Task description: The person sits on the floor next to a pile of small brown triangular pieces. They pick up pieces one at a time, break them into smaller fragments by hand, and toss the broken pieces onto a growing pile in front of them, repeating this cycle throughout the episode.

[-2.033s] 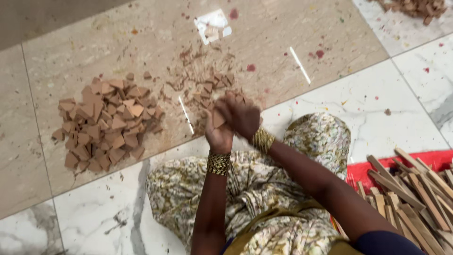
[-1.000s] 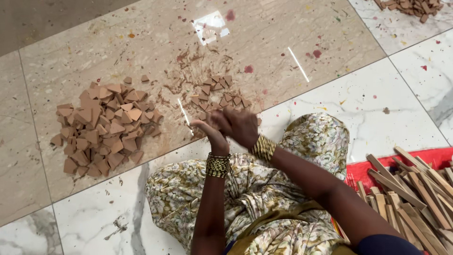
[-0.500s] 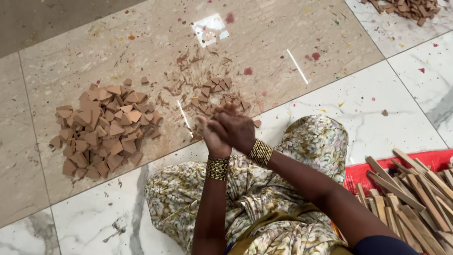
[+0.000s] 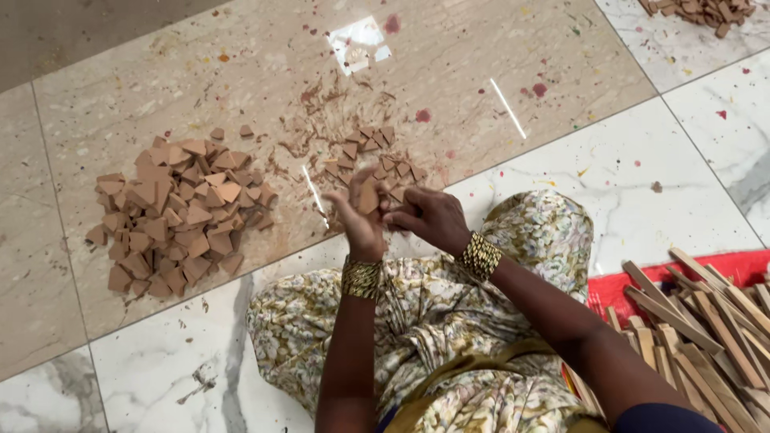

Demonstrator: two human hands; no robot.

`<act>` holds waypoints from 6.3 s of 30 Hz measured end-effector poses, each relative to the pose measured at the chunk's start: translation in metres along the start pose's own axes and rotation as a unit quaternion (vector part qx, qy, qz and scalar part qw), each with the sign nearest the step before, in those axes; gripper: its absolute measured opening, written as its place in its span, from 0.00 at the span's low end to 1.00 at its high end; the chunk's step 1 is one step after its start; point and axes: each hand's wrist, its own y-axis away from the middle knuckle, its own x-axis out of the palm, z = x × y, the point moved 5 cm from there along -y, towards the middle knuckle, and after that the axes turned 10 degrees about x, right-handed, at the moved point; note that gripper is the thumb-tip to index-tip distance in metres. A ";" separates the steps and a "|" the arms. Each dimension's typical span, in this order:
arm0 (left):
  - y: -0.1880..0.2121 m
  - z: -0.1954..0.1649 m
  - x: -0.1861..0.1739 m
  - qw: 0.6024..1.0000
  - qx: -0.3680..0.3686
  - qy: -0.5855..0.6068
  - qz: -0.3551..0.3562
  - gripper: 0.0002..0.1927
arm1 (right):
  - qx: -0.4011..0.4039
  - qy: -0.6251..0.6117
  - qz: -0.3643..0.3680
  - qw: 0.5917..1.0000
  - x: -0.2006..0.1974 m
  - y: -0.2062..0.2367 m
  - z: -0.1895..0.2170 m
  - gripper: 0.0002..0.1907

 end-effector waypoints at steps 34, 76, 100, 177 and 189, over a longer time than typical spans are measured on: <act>0.000 0.011 -0.038 0.973 0.026 -0.194 -0.119 0.17 | 0.106 -0.368 0.086 0.920 0.032 -0.018 -0.016 0.16; 0.004 0.015 -0.003 0.991 -0.021 0.112 -0.074 0.38 | 0.052 -0.085 -0.094 0.991 0.052 -0.009 -0.003 0.12; 0.007 0.054 -0.030 0.926 -0.160 0.325 -0.108 0.19 | -0.009 -0.205 -0.036 0.978 0.037 -0.001 -0.003 0.17; 0.004 0.021 -0.022 0.942 0.023 -0.326 -0.081 0.21 | 0.030 -0.076 -0.114 0.990 0.001 -0.023 0.028 0.14; 0.013 0.004 0.002 0.918 0.154 -0.364 -0.003 0.24 | 0.130 -0.017 -0.108 0.985 -0.004 -0.038 0.008 0.22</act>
